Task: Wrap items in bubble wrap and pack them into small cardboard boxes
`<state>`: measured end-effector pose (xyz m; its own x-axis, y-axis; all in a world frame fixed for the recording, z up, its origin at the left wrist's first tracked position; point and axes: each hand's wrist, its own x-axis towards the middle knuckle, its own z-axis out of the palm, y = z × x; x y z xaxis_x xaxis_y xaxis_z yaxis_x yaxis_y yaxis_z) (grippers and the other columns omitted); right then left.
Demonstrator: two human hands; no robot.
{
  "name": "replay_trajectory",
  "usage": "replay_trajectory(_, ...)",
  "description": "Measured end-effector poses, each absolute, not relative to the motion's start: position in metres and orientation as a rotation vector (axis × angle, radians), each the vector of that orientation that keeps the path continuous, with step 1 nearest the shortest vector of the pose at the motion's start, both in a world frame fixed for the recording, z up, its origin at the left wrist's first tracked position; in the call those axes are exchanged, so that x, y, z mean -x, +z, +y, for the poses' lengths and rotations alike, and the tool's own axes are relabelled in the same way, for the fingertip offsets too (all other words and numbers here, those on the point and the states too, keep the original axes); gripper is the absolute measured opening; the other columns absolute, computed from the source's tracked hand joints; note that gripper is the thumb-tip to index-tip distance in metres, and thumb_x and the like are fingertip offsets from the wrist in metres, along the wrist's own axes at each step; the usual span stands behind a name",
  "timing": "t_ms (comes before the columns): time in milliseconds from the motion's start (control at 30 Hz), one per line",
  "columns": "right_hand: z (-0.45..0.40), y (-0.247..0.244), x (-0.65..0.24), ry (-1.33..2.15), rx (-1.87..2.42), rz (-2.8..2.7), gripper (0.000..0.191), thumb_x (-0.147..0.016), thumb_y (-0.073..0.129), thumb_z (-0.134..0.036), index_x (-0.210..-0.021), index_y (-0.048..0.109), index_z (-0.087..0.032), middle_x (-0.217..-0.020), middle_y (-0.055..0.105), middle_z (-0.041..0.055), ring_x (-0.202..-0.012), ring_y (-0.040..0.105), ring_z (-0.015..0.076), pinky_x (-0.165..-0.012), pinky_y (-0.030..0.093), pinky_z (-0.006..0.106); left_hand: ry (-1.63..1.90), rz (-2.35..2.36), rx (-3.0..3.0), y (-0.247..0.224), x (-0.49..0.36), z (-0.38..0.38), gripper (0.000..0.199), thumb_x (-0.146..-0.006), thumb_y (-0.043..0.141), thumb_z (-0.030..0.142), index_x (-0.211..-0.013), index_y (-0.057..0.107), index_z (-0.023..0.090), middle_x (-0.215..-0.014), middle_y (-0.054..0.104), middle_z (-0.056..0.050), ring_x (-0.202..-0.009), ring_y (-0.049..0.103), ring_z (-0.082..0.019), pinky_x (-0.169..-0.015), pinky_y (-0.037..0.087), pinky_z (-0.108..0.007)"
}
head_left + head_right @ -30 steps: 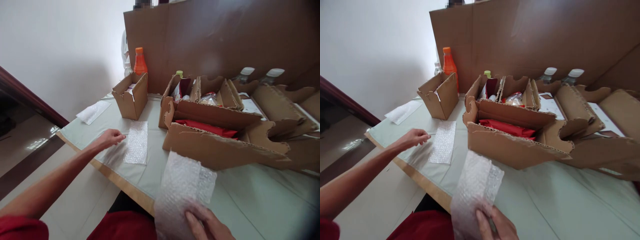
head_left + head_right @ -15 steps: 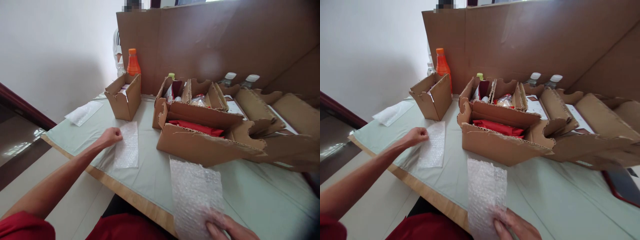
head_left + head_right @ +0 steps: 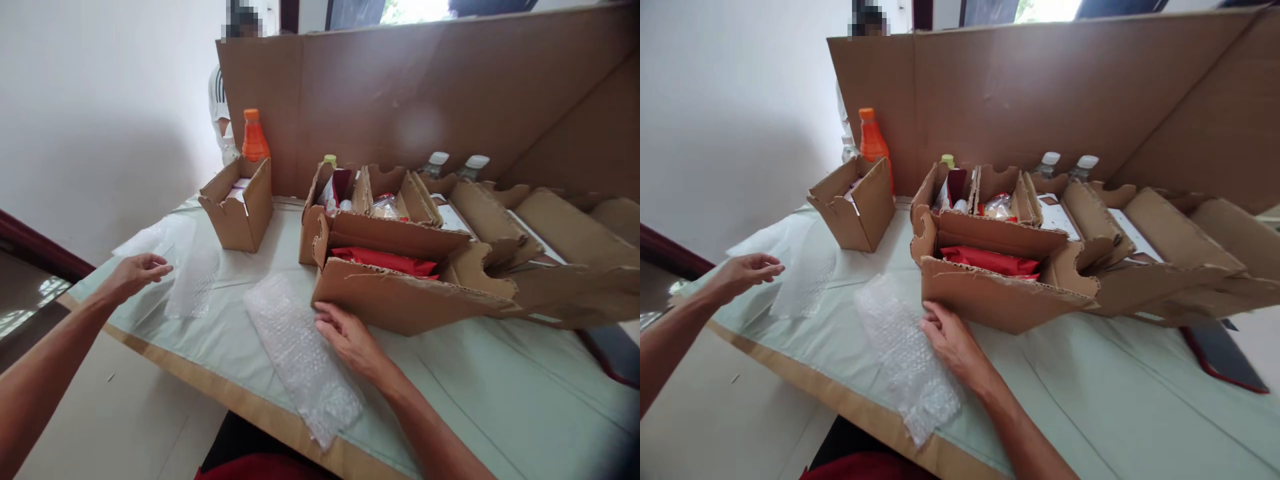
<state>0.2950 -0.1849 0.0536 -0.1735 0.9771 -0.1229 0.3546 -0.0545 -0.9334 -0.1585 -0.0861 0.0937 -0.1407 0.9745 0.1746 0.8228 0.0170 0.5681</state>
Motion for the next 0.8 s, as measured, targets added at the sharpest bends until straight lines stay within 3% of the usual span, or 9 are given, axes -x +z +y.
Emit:
replay_trajectory(67, -0.213, 0.047, -0.321, 1.122, 1.547, -1.502, 0.044, -0.089, 0.059, -0.046, -0.122, 0.071, -0.02, -0.113, 0.077, 0.0114, -0.103, 0.072, 0.0264, -0.095, 0.057, 0.042, 0.847, 2.146, -1.877, 0.081, 0.147, -0.091, 0.033, -0.069, 0.07, 0.056, -0.081, 0.066, 0.025, -0.065, 0.065, 0.0, -0.059, 0.064, -0.024, -0.053, 0.046, -0.032)
replay_trajectory(167, -0.263, 0.046, -0.372, 0.945, 1.747, -1.329, 0.044, -0.088, 0.06, -0.059, -0.107, 0.074, -0.021, -0.098, 0.079, 0.0113, -0.089, 0.076, 0.0264, -0.087, 0.061, 0.041, 0.936, 2.231, -1.965, 0.069, 0.11, -0.116, 0.031, -0.076, 0.066, 0.054, -0.095, 0.066, 0.03, -0.086, 0.067, -0.002, -0.066, 0.063, -0.023, -0.059, 0.05, -0.036)
replay_trajectory(233, -0.28, 0.048, -0.403, 0.764, 1.862, -1.198, 0.045, -0.086, 0.063, -0.06, -0.104, 0.073, -0.021, -0.096, 0.079, 0.0121, -0.087, 0.076, 0.0269, -0.084, 0.061, 0.041, 0.966, 2.027, -2.137, 0.065, 0.072, -0.138, 0.031, -0.083, 0.064, 0.05, -0.107, 0.067, 0.031, -0.102, 0.068, -0.003, -0.073, 0.067, -0.022, -0.054, 0.053, -0.032)
replay_trajectory(300, -0.277, 0.048, -0.423, 0.59, 1.887, -1.13, 0.046, -0.082, 0.067, -0.056, -0.111, 0.071, -0.021, -0.108, 0.078, 0.0133, -0.096, 0.075, 0.0278, -0.086, 0.061, 0.04, 1.013, 1.763, -2.27, 0.064, 0.026, -0.154, 0.03, -0.089, 0.061, 0.045, -0.113, 0.067, 0.027, -0.114, 0.067, -0.006, -0.088, 0.07, -0.023, -0.048, 0.05, -0.026)
replay_trajectory(367, -0.257, 0.046, -0.43, 0.504, 1.834, -1.137, 0.05, -0.078, 0.07, -0.052, -0.116, 0.067, -0.02, -0.117, 0.074, 0.0139, -0.101, 0.072, 0.0278, -0.084, 0.06, 0.04, 1.037, 1.574, -2.314, 0.062, -0.021, -0.159, 0.032, -0.092, 0.059, 0.04, -0.119, 0.066, 0.025, -0.116, 0.067, -0.009, -0.094, 0.069, -0.024, -0.055, 0.054, -0.027)
replay_trajectory(500, -0.218, 0.039, -0.423, 0.525, 1.715, -1.164, 0.055, -0.073, 0.072, -0.055, -0.113, 0.062, -0.019, -0.106, 0.074, 0.0121, -0.079, 0.069, 0.0232, -0.07, 0.058, 0.037, 0.899, 1.277, -2.115, 0.056, -0.098, -0.144, 0.063, -0.084, 0.063, 0.039, -0.143, 0.048, 0.022, -0.119, 0.067, -0.011, -0.092, 0.068, -0.023, -0.065, 0.056, -0.032)
replay_trajectory(700, -0.244, 0.031, -0.435, 0.456, 1.711, -1.14, 0.045, -0.082, 0.067, -0.058, -0.105, 0.065, -0.02, -0.095, 0.073, 0.0089, -0.076, 0.067, 0.0221, -0.067, 0.055, 0.034, 0.722, 1.177, -1.972, 0.05, -0.163, -0.151, 0.047, -0.082, 0.058, 0.033, -0.127, 0.055, 0.021, -0.101, 0.068, -0.004, -0.064, 0.056, -0.015, -0.062, 0.05, -0.033)
replay_trajectory(800, -0.257, 0.033, -0.455, 0.414, 1.723, -1.095, 0.046, -0.083, 0.067, -0.058, -0.108, 0.064, -0.02, -0.096, 0.074, 0.0085, -0.079, 0.068, 0.0227, -0.07, 0.056, 0.034, 0.736, 1.073, -1.954, 0.049, -0.187, -0.157, 0.058, -0.081, 0.06, 0.032, -0.137, 0.05, 0.021, -0.111, 0.068, -0.008, -0.077, 0.06, -0.019, -0.067, 0.051, -0.033)
